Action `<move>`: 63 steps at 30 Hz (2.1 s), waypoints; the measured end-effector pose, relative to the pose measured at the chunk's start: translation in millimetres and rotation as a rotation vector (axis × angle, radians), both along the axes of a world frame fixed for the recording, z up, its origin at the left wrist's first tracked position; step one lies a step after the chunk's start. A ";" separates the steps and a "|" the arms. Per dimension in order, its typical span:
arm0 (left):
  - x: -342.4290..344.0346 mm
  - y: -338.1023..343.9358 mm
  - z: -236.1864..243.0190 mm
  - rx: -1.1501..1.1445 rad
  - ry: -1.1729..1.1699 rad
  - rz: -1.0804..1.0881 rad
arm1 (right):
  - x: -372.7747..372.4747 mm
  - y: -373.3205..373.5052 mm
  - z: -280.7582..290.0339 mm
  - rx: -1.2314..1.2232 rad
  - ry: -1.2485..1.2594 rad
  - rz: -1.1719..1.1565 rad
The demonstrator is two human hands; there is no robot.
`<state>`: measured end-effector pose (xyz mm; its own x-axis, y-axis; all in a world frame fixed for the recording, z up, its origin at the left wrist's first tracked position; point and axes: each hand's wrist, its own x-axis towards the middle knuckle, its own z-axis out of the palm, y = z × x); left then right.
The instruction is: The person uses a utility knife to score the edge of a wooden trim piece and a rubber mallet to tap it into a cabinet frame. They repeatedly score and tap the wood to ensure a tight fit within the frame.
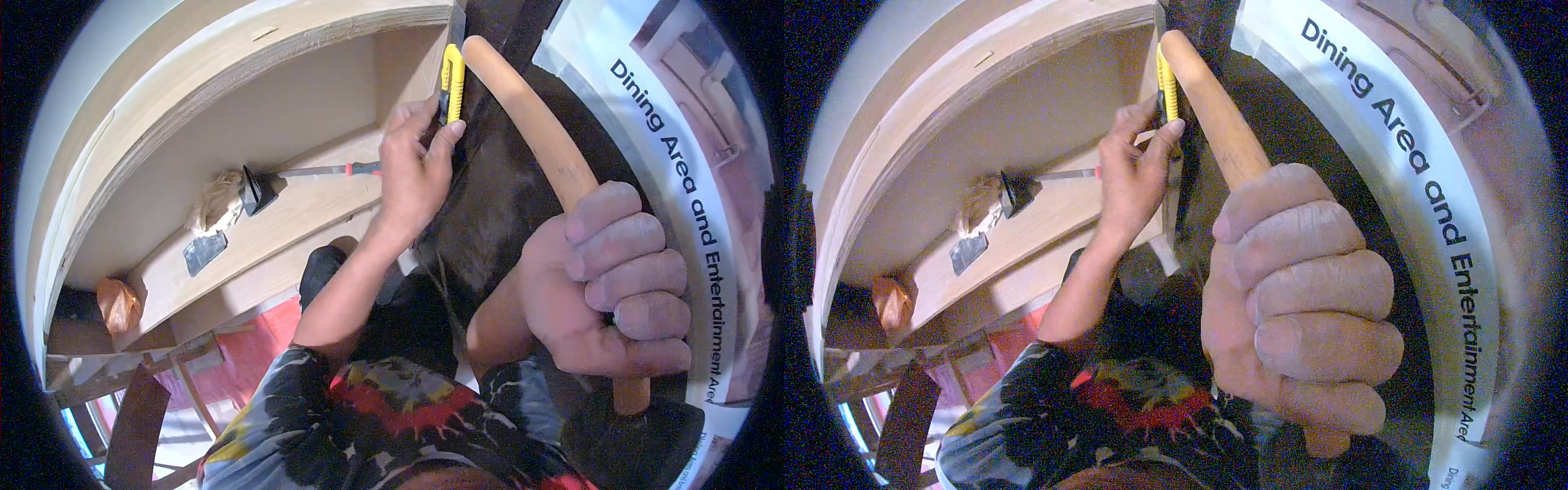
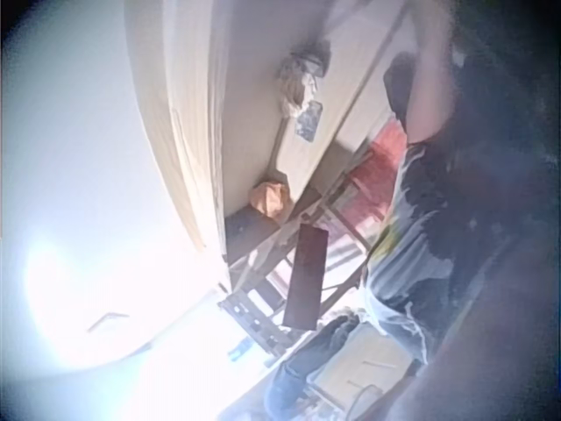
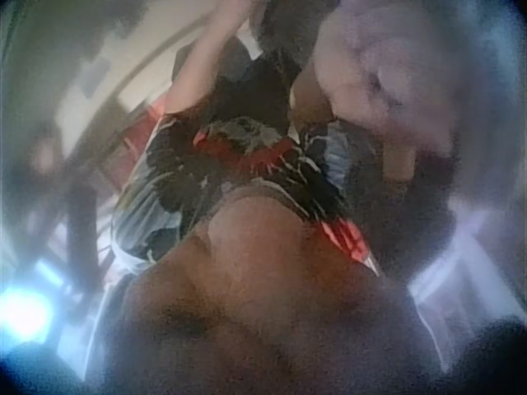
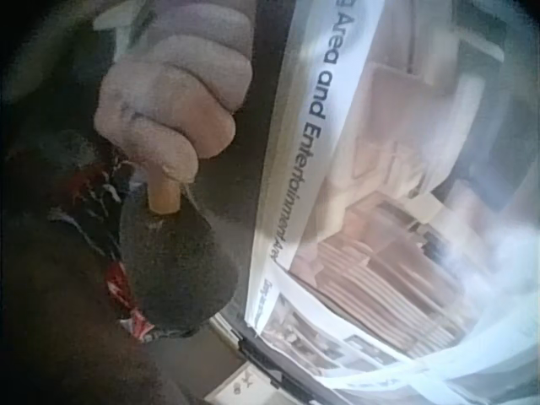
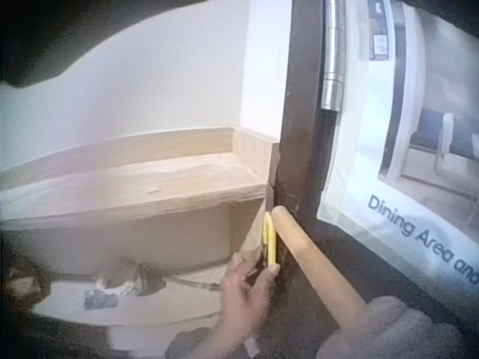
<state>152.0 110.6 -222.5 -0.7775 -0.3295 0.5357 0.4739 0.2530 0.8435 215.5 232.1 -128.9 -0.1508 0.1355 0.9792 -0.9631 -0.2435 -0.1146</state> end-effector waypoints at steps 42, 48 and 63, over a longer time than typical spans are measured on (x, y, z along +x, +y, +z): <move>0.0 -8.6 0.9 -0.055 -0.001 0.018 | -22.0 -20.9 10.3 -0.120 0.097 0.051; -5.5 -7.7 1.2 -0.045 0.023 -0.003 | -9.4 -3.7 11.8 -0.100 0.117 0.004; -4.9 -10.3 7.0 -0.070 0.051 -0.020 | -15.5 -9.6 7.9 -0.151 0.069 0.006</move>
<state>147.1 100.3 -215.5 -0.7548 -0.2741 0.5959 0.5212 0.3009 0.7986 200.0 222.4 -121.0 -0.0856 0.2808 0.9559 -0.9658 -0.2590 -0.0104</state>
